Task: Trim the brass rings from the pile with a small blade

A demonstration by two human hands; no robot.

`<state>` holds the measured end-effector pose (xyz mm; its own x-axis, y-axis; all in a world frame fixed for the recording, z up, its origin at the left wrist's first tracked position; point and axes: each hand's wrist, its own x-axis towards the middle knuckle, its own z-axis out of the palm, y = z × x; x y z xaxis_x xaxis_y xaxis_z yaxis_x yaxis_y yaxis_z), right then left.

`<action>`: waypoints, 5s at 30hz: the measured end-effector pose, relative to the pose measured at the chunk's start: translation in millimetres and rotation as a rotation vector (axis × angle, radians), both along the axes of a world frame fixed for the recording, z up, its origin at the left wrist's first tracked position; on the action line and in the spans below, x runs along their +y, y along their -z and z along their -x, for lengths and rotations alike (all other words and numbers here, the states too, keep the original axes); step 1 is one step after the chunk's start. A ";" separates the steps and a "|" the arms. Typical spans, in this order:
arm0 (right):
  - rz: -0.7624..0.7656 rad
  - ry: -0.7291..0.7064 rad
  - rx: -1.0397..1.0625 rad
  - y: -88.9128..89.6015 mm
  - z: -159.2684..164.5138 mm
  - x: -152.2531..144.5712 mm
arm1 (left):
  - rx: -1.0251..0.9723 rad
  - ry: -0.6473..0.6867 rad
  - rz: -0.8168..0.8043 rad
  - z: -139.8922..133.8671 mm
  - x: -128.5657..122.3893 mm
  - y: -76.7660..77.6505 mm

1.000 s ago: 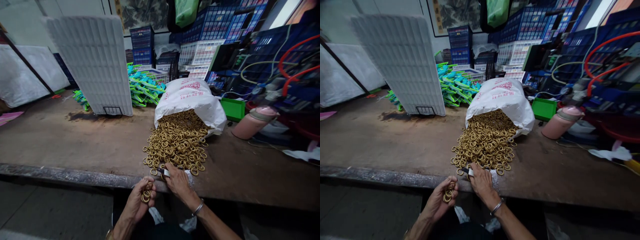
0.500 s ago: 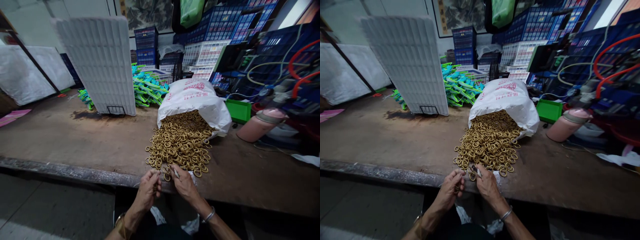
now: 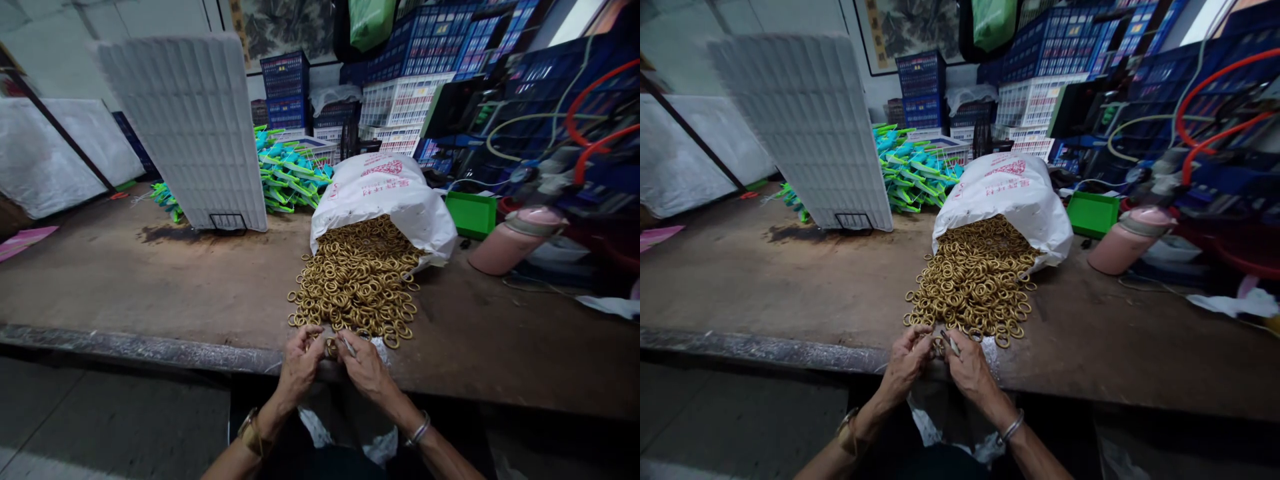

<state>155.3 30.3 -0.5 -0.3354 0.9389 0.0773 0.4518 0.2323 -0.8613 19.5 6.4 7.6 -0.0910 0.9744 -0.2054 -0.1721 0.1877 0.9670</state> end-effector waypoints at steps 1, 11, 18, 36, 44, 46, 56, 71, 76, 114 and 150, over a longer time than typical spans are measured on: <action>0.011 0.007 0.010 -0.4 0.7 0.6 | 0.060 0.029 -0.049 -0.2 2.2 -0.8; 0.060 0.053 0.073 3.8 -0.2 6.8 | 0.112 0.116 -0.108 -2.3 12.2 -6.6; 0.223 0.076 0.147 -7.1 4.8 4.9 | 0.080 0.075 -0.085 -3.2 0.7 -9.6; 0.196 0.009 0.148 -15.9 8.1 -2.5 | -0.356 0.154 0.162 2.4 -23.6 -5.7; -0.072 -0.055 -0.284 -10.1 5.3 -14.4 | -0.327 0.080 0.130 -0.8 -24.7 -14.6; -0.108 -0.067 -0.362 -10.3 6.6 -17.1 | -0.289 0.066 0.146 -1.7 -24.7 -15.4; -0.189 -0.072 -0.457 -11.1 8.7 -19.9 | -0.216 0.038 0.164 -1.5 -24.6 -9.7; -0.118 0.094 -0.665 2.5 -11.0 1.1 | -0.227 0.123 0.094 2.4 -33.3 -27.3; -0.204 0.097 -0.610 4.0 -21.7 3.9 | -0.561 0.060 0.100 12.9 -26.1 -35.0; 0.166 0.131 0.176 -11.5 13.2 -7.4 | 0.102 -0.088 -0.081 -7.5 -18.0 3.9; -0.005 0.062 -0.122 -12.1 9.1 -8.6 | -0.055 0.090 0.120 1.3 -27.4 -21.2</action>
